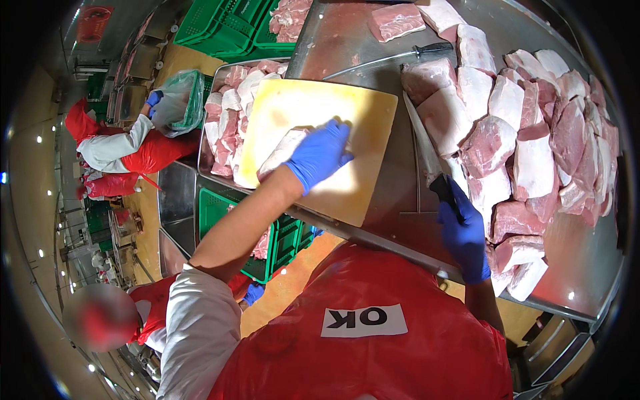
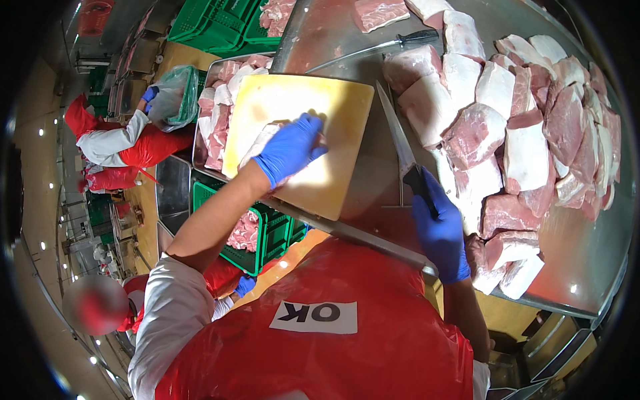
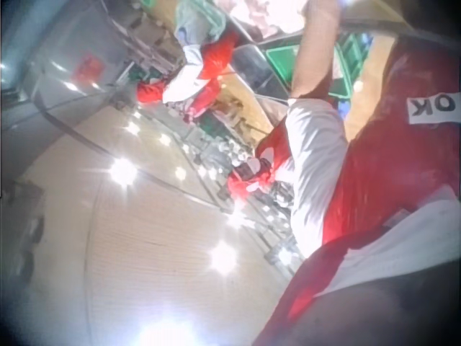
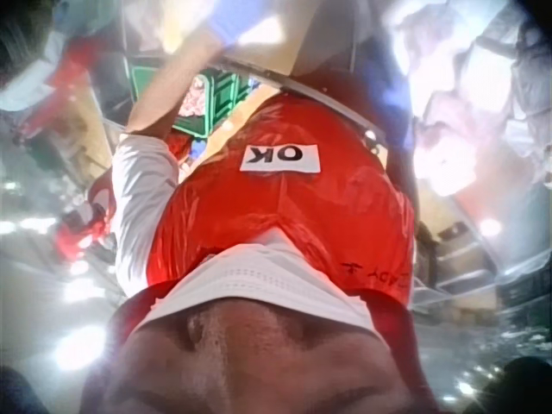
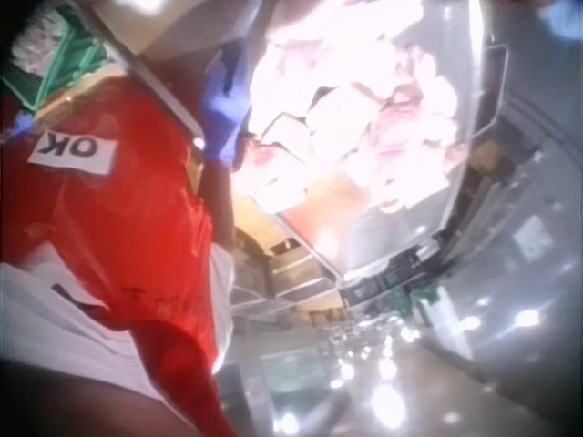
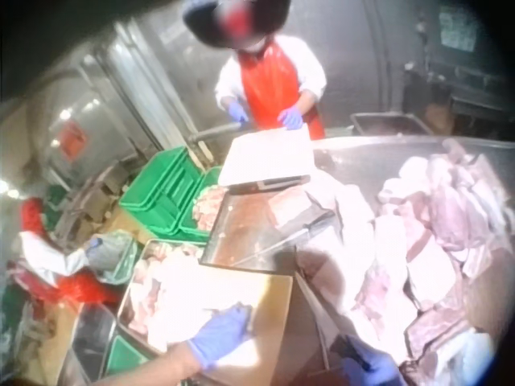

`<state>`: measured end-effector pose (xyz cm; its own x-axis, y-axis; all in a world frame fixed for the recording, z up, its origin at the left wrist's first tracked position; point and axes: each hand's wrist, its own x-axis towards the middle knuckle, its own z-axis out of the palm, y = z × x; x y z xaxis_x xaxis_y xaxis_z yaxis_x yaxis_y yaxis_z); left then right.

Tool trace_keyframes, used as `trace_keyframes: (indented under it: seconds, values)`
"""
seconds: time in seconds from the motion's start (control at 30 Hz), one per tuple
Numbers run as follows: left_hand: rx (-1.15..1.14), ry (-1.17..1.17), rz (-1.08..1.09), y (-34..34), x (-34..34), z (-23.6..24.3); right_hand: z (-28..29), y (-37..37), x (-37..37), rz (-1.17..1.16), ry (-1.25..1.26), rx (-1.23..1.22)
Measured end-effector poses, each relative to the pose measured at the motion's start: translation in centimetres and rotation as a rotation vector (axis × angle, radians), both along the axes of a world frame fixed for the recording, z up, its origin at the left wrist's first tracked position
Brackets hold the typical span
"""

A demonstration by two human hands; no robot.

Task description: The person cuts large pieces of raw meat into smaller portions using a knife on a cutting board. They place the cut pieces into a green crate and occasionally wipe the board.

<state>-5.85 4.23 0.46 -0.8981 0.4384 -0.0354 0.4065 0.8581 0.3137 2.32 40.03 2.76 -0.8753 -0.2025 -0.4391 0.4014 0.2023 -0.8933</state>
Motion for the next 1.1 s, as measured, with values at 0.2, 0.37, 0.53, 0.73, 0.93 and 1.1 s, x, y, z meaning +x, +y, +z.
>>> trace_keyframes:
  seconds: [0.2, 0.37, 0.53, 0.73, 0.93, 1.1]
  values:
    - [-0.126, 0.029, 0.103, 4.4, 7.4, -1.6, -0.8, -0.5, 2.5, 0.024, 0.176, 0.001]
    - [0.484, 0.054, 0.337, 2.3, 11.5, -0.7, 1.1, -3.6, 4.0, 0.151, 0.330, 0.100]
    - [0.976, -0.183, 0.735, -2.9, 11.7, 0.9, -1.0, -6.3, 6.5, 0.145, 0.383, 0.144]
    - [1.025, -0.463, 0.526, -3.7, 5.7, 7.8, -2.8, -8.3, 9.8, 0.110, 0.370, 0.225]
    - [0.349, -0.147, -0.012, -4.8, 2.9, 7.2, -0.9, -7.2, 15.7, 0.089, 0.545, 0.386]
    - [0.003, 0.096, -0.134, -5.3, 7.6, 2.1, -1.4, -7.4, 20.0, -0.018, 0.590, 0.365]
